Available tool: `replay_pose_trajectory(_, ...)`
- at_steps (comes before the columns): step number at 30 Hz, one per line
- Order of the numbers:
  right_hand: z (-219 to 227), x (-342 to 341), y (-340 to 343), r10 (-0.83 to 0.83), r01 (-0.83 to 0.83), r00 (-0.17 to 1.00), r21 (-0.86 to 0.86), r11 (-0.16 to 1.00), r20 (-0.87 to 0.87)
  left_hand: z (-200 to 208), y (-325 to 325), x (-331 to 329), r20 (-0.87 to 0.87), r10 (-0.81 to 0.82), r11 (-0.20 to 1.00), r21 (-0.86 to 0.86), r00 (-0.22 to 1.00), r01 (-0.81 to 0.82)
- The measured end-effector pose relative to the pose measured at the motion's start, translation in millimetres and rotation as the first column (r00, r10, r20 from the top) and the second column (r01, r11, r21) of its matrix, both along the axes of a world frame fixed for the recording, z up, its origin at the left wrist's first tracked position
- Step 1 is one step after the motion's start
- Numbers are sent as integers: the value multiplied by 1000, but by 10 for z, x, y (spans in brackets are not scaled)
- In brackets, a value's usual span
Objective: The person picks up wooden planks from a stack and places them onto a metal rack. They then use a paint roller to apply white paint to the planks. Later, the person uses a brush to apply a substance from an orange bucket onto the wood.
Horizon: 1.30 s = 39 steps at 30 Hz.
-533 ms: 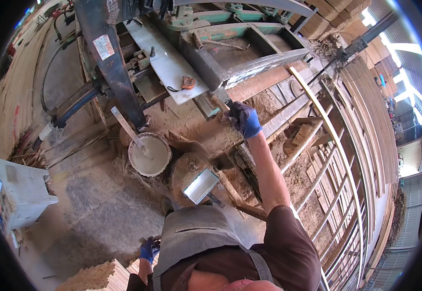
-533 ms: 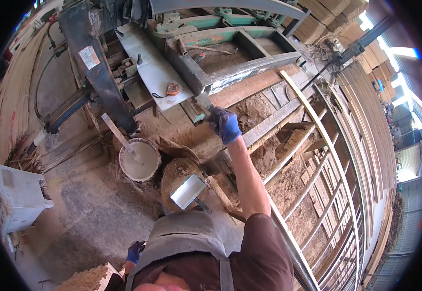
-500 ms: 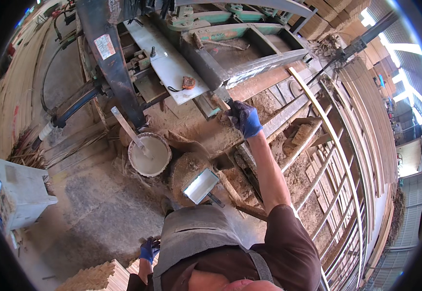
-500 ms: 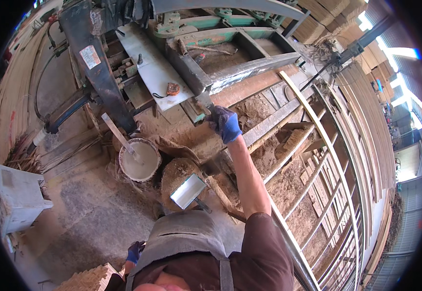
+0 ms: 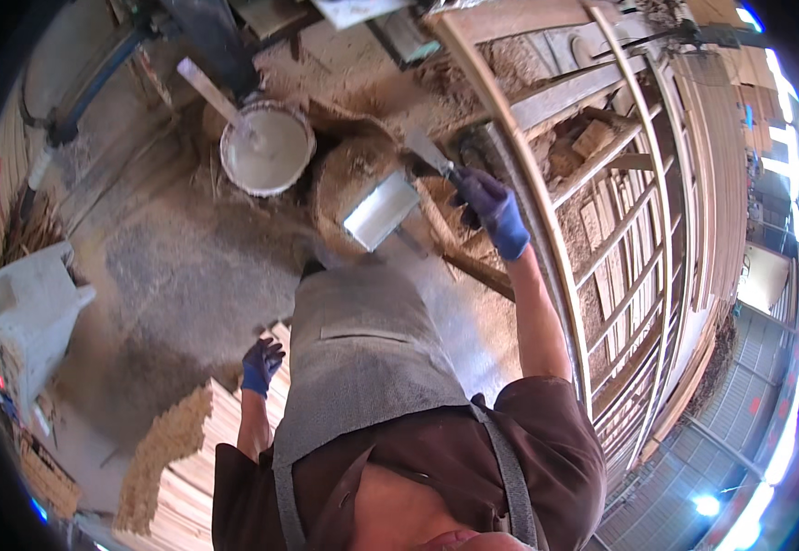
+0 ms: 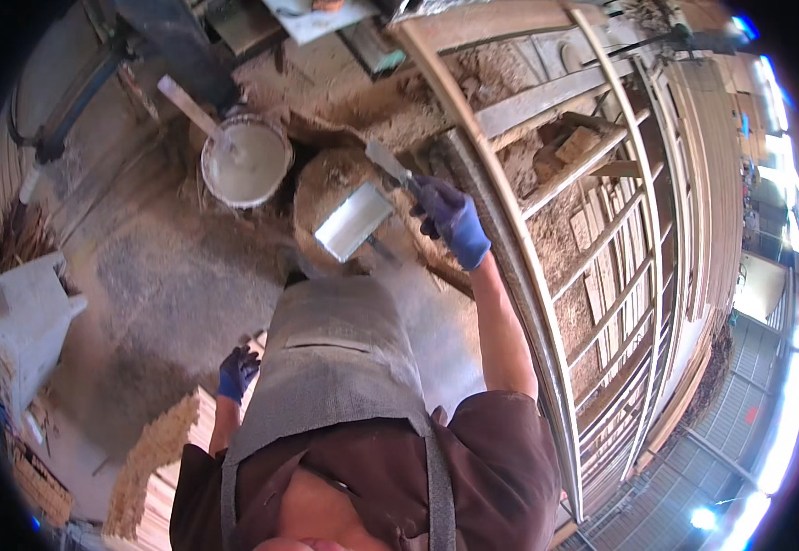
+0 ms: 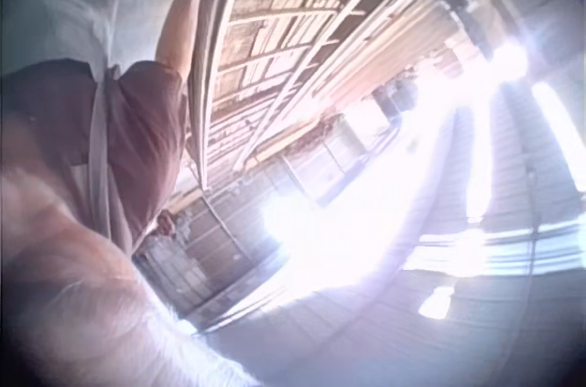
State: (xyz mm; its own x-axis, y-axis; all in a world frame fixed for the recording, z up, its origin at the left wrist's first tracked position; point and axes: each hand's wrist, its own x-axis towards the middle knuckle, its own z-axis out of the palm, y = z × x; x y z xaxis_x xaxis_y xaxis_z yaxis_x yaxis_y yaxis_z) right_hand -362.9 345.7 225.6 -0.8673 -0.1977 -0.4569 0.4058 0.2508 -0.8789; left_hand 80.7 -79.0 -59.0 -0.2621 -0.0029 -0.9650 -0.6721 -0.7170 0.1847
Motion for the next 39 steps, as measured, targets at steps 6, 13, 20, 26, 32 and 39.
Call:
replay_pose_trajectory(6,-1406,910,617,466,-216,822,579,786,-327,575,632,374,117,-47,993,-106,992,60)
replay_pose_trajectory(13,-1667,1023,896,703,-388,707,785,484,-84,983,1319,976,139,-83,965,-237,987,115)
replay_pose_trajectory(20,-1157,1412,686,508,-263,825,628,732,-247,907,1361,1097,133,-134,946,-279,982,166)
replay_pose_trajectory(26,-2567,2156,-1204,292,-298,954,-103,949,-75,791,350,1150,89,-135,975,-166,987,148)
replay_pose_trajectory(32,-3249,1500,-2601,-218,215,976,114,970,16,815,-1092,1664,140,-13,973,-227,990,45)
replay_pose_trajectory(39,-3432,528,-2566,-336,398,908,765,506,-250,1080,-2574,2235,226,151,974,-202,962,-105)
